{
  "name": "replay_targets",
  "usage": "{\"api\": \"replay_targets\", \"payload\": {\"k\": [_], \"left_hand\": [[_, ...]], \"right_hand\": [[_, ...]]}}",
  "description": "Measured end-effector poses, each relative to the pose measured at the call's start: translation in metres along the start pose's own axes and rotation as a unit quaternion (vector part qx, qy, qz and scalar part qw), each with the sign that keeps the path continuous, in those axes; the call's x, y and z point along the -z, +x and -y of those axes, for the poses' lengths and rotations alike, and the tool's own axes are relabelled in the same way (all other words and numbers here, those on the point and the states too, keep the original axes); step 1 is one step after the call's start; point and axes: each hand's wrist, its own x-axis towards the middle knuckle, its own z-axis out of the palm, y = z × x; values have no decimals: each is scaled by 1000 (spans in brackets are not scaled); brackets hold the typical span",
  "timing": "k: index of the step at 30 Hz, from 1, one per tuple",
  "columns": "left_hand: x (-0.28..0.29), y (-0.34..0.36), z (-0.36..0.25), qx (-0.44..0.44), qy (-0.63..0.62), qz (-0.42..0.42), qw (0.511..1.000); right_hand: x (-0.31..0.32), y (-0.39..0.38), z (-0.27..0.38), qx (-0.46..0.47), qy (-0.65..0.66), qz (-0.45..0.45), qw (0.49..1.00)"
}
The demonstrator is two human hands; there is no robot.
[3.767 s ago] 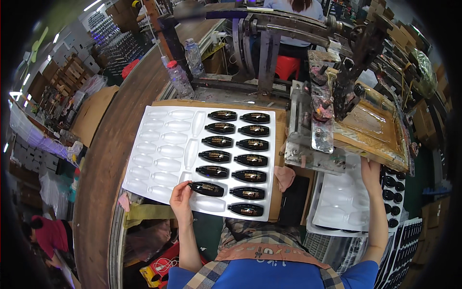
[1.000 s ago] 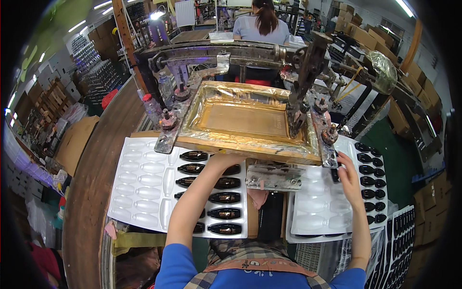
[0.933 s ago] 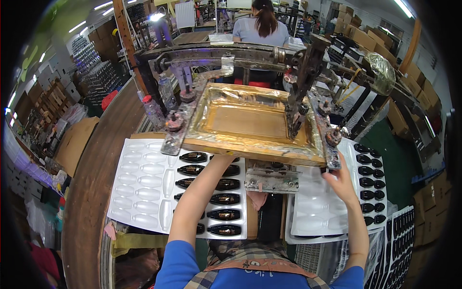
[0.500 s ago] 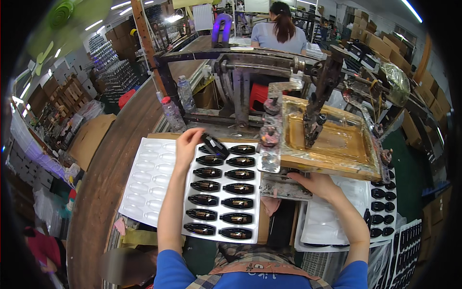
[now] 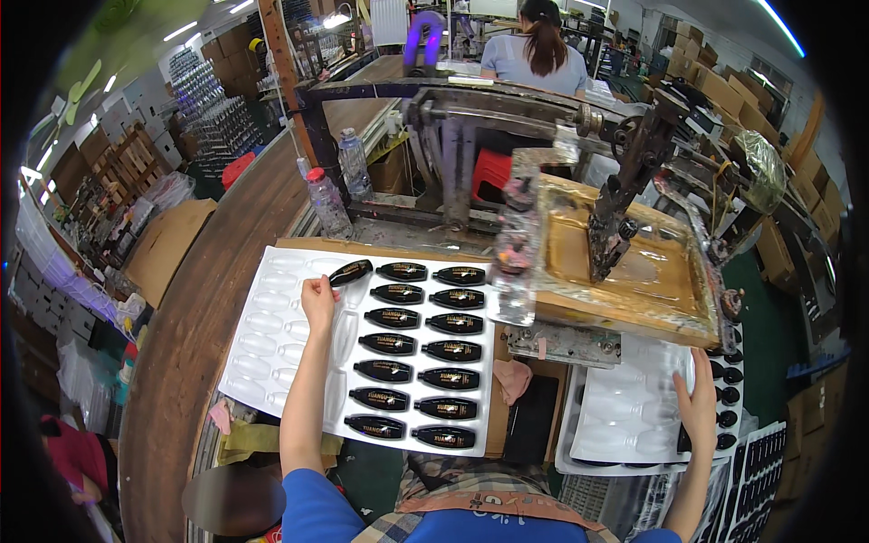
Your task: Using a manual silk screen printing machine to apply a logo to plastic components.
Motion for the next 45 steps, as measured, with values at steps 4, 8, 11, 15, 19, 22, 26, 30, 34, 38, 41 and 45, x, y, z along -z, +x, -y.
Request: {"api": "replay_targets", "payload": {"k": [4,8,11,15,19,22,26,30,34,38,41,45], "left_hand": [[-11,-20,-9,50,47,4,998],[-11,-23,3,83,48,47,994],[-6,-23,5,77,67,55,993],[-8,-39,-21,44,147,74,985],[8,-22,2,-105,306,77,943],[-16,-50,-60,-155,362,40,918],[-85,-106,-153,-312,93,265,907],[-148,-119,-145,-500,316,374,714],[-169,-112,-158,-400,151,417,802],[-174,-105,-172,-233,-60,452,859],[-161,-101,-179,-92,-208,449,864],[-95,-102,-182,-75,-218,320,919]], "right_hand": [[4,-40,-41,-101,-134,79,983],[10,-55,-46,-175,-108,154,966],[13,-61,-46,-184,-114,141,966],[12,-74,-55,-188,-111,102,970],[19,-73,-42,-216,-31,43,975],[30,-65,-35,-236,70,-24,969],[17,-32,-40,-95,186,-17,978],[-1,11,5,-40,353,51,933],[-15,33,38,-13,403,70,912],[-30,57,65,-15,358,167,918],[-45,74,97,23,346,177,921],[-57,86,130,100,245,227,937]]}}
